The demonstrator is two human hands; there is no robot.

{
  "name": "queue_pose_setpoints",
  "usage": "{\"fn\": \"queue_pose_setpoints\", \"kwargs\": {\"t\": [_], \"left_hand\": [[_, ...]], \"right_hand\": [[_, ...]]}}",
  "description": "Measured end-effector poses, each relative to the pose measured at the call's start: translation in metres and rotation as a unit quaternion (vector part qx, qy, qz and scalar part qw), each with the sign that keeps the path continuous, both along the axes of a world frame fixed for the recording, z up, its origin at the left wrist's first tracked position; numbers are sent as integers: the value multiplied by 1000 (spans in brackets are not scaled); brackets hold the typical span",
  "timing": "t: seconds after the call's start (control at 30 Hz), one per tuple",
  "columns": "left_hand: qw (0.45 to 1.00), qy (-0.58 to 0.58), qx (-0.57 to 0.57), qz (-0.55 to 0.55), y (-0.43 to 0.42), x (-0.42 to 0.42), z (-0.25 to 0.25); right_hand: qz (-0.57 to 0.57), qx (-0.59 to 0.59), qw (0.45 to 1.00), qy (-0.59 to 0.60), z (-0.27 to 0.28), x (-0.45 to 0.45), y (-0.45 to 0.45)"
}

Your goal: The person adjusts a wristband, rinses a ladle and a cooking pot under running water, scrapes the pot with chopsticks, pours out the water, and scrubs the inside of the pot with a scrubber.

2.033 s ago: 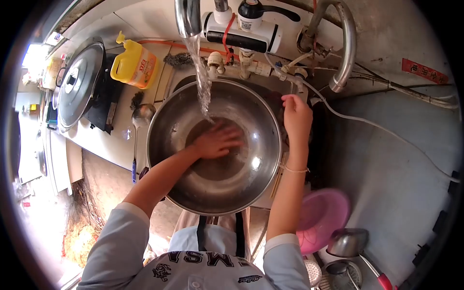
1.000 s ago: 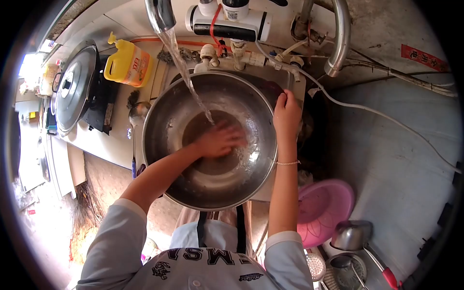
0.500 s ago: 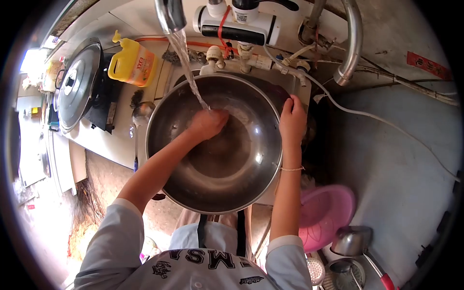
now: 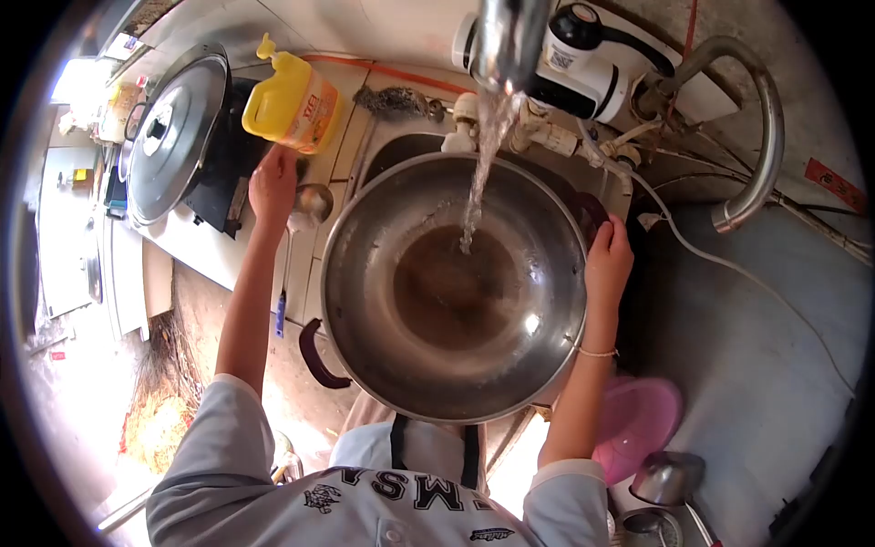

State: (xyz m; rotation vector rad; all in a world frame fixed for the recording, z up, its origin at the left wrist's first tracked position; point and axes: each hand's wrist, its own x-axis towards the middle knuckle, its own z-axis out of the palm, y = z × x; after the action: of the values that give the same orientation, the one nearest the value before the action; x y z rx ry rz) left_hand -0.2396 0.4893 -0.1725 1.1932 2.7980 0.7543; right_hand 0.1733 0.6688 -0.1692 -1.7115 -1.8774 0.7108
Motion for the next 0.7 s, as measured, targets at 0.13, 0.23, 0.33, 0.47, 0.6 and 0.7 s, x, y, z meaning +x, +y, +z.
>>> {"fn": "queue_pose_setpoints", "kwargs": {"t": [0.13,0.23,0.33,0.47,0.6,0.7], "left_hand": [[991,98,-82,49,-58,-94,-144],[991,87,-102,-18,-61,-123,-166],[996,-29,-66,-58,-75,-158,-186],[997,-16,-13,-74,-82,-158,-146],[993,98,62,-13,-97,-121,-102],[989,69,134,-11,-99,-80,-67]], "right_hand": [[-12,-16,1000,-21,-1,2,2],[-16,-19,999,-26,2,-2,1],[-3,-5,999,-36,4,3,-1],[48,57,997,-19,7,3,2],[84,79,993,0,14,-3,1],[105,126,986,15,32,-11,3]]}}
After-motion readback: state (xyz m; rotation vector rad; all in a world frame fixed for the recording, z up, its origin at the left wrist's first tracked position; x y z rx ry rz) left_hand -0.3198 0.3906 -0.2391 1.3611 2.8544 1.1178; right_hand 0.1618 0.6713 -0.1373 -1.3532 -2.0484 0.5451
